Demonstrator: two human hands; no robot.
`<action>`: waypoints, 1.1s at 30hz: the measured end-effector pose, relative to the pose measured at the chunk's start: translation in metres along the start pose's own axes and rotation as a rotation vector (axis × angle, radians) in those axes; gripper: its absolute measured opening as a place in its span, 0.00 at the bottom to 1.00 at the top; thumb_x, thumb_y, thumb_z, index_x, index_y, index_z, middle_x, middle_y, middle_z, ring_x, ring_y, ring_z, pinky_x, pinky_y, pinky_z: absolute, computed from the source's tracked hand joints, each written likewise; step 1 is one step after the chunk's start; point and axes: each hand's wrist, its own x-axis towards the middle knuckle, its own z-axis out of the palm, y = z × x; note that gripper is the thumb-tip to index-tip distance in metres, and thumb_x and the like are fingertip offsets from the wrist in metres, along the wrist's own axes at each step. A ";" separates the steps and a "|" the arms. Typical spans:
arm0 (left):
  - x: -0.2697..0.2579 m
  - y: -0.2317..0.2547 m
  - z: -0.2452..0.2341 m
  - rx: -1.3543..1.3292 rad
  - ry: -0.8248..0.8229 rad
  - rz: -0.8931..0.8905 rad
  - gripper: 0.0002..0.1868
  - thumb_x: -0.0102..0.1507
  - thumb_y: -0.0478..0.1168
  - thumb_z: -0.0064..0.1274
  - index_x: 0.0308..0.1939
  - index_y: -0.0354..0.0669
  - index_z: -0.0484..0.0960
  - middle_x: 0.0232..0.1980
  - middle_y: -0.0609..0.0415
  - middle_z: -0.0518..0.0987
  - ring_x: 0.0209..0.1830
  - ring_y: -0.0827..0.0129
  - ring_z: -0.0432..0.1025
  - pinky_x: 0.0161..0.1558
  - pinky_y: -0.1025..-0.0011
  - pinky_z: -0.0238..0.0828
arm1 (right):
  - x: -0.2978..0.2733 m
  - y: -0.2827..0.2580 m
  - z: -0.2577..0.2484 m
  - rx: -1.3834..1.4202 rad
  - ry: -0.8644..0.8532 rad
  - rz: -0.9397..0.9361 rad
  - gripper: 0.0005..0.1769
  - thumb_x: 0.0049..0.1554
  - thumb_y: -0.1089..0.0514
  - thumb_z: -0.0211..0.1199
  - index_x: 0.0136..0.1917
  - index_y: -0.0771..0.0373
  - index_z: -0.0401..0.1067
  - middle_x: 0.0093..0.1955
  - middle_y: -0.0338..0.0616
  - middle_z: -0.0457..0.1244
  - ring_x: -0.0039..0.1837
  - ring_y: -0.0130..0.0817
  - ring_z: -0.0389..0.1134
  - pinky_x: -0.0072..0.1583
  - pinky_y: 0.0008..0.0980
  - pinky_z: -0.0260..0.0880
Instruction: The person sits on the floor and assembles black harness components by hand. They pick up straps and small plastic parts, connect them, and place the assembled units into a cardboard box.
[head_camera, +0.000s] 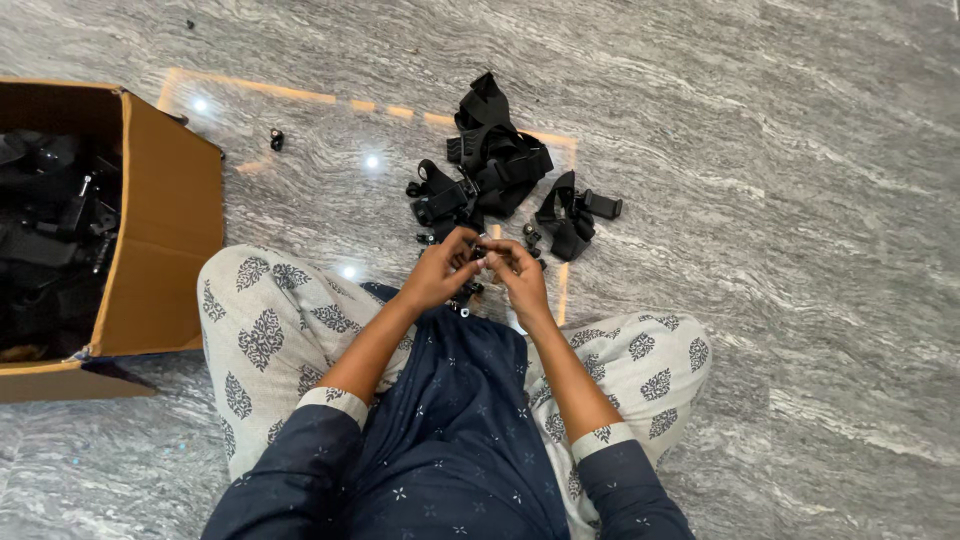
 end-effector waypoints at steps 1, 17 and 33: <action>0.000 -0.001 0.000 -0.010 -0.011 -0.006 0.19 0.64 0.38 0.61 0.57 0.43 0.73 0.29 0.57 0.77 0.27 0.74 0.71 0.31 0.73 0.68 | -0.001 -0.001 0.000 -0.040 0.005 -0.010 0.14 0.62 0.56 0.63 0.61 0.61 0.73 0.52 0.37 0.68 0.51 0.22 0.67 0.50 0.24 0.67; -0.001 -0.002 0.004 0.024 -0.071 0.013 0.21 0.64 0.37 0.59 0.60 0.43 0.73 0.31 0.56 0.78 0.25 0.73 0.74 0.30 0.72 0.70 | 0.001 0.018 0.005 -0.345 0.117 -0.074 0.16 0.70 0.51 0.53 0.53 0.66 0.73 0.44 0.37 0.64 0.43 0.23 0.63 0.45 0.25 0.65; -0.001 -0.008 0.003 0.022 -0.043 0.013 0.21 0.65 0.37 0.58 0.61 0.44 0.72 0.31 0.54 0.78 0.28 0.71 0.75 0.33 0.71 0.70 | -0.006 -0.004 0.011 -0.177 0.027 -0.117 0.14 0.63 0.58 0.63 0.61 0.64 0.71 0.51 0.38 0.66 0.53 0.24 0.66 0.53 0.25 0.68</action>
